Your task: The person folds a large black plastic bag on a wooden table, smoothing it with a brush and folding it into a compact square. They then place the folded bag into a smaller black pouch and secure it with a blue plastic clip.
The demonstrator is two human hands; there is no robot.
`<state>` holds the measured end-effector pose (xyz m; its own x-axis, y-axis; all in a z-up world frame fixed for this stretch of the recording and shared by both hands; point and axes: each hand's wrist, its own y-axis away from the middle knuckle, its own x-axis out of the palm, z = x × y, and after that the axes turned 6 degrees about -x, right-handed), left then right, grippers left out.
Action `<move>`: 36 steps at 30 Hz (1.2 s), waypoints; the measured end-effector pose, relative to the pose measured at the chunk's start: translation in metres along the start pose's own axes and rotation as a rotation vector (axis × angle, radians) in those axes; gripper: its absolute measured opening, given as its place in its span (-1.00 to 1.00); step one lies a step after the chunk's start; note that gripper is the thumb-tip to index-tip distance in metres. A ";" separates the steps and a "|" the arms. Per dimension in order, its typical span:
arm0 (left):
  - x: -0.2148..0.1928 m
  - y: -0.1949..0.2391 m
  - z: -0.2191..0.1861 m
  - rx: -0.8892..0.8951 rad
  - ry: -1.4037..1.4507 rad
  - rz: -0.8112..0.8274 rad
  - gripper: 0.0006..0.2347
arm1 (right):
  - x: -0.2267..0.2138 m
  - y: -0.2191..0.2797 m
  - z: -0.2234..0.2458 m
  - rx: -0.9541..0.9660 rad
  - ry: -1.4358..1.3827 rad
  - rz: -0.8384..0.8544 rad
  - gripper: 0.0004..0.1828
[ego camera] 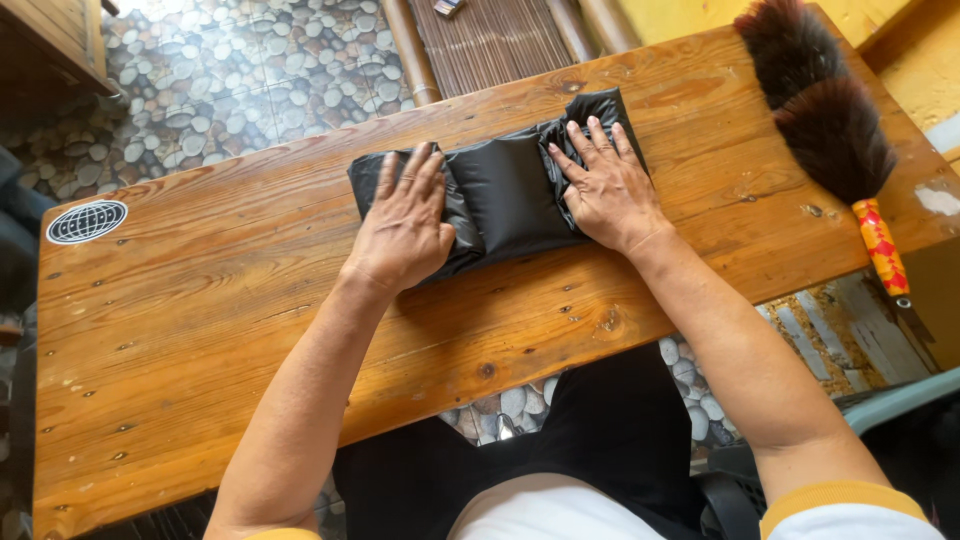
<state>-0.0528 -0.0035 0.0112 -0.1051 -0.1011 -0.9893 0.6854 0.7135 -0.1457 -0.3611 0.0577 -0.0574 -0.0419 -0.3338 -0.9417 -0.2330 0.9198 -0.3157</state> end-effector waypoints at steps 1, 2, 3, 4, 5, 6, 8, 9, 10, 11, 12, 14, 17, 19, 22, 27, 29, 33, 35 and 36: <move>0.007 -0.004 0.004 -0.006 0.000 0.002 -0.41 | -0.001 0.001 0.001 -0.005 -0.003 0.002 -0.34; 0.014 -0.008 0.008 0.051 0.055 0.044 -0.37 | -0.002 0.002 0.001 -0.002 0.004 0.004 -0.34; 0.019 -0.012 0.013 0.106 0.105 0.085 -0.32 | -0.004 0.001 0.002 0.001 0.010 0.002 -0.35; 0.016 -0.013 0.014 0.099 0.102 0.086 -0.32 | -0.004 0.000 0.003 -0.005 0.005 0.000 -0.35; 0.014 -0.016 0.015 0.156 0.118 0.117 -0.28 | -0.005 0.000 0.003 -0.003 0.001 0.002 -0.35; 0.012 -0.018 0.015 0.213 0.134 0.147 -0.21 | -0.005 0.000 0.003 -0.002 -0.003 0.004 -0.35; 0.006 -0.026 0.011 0.282 0.175 0.141 -0.20 | -0.004 -0.002 0.003 0.000 -0.015 0.018 -0.33; 0.005 -0.030 0.008 0.360 0.220 0.139 -0.16 | -0.003 -0.001 0.002 0.012 -0.025 0.037 -0.31; 0.014 -0.034 0.006 0.362 0.218 0.141 -0.16 | -0.003 -0.002 0.003 0.014 -0.027 0.036 -0.31; 0.023 -0.039 0.004 0.398 0.244 0.122 -0.21 | -0.003 -0.001 0.002 0.015 -0.017 0.038 -0.32; 0.032 -0.044 0.001 0.434 0.269 0.103 -0.27 | -0.004 -0.001 0.002 0.016 -0.006 0.039 -0.32; 0.039 -0.052 -0.003 0.492 0.250 0.026 -0.41 | -0.006 -0.001 0.004 0.022 -0.013 0.038 -0.33; 0.042 -0.060 -0.013 0.586 0.237 -0.082 -0.51 | -0.007 0.000 0.003 0.023 -0.019 0.034 -0.33; 0.038 -0.063 -0.017 0.621 0.240 -0.111 -0.57 | -0.006 0.000 0.002 0.017 -0.020 0.029 -0.33; 0.036 -0.067 -0.018 0.594 0.265 -0.026 -0.37 | -0.004 0.001 0.002 0.015 -0.017 0.020 -0.32; 0.057 -0.073 -0.019 0.575 0.168 0.012 -0.34 | -0.006 0.000 0.004 0.008 -0.004 0.006 -0.32; 0.060 -0.074 -0.020 0.579 0.149 -0.021 -0.36 | -0.009 0.000 0.005 -0.001 0.009 -0.005 -0.33; 0.038 -0.066 -0.032 0.597 0.094 -0.047 -0.41 | -0.010 -0.001 0.007 -0.004 0.035 -0.021 -0.33; 0.046 -0.071 -0.032 0.595 0.095 -0.030 -0.41 | -0.008 0.000 0.006 -0.009 0.040 -0.029 -0.33; 0.050 -0.073 -0.032 0.591 0.095 -0.014 -0.40 | -0.007 0.000 0.006 -0.017 0.045 -0.037 -0.32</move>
<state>-0.1312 -0.0379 -0.0272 -0.1623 -0.0258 -0.9864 0.9652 0.2033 -0.1642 -0.3548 0.0613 -0.0518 -0.0766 -0.3765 -0.9232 -0.2515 0.9033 -0.3476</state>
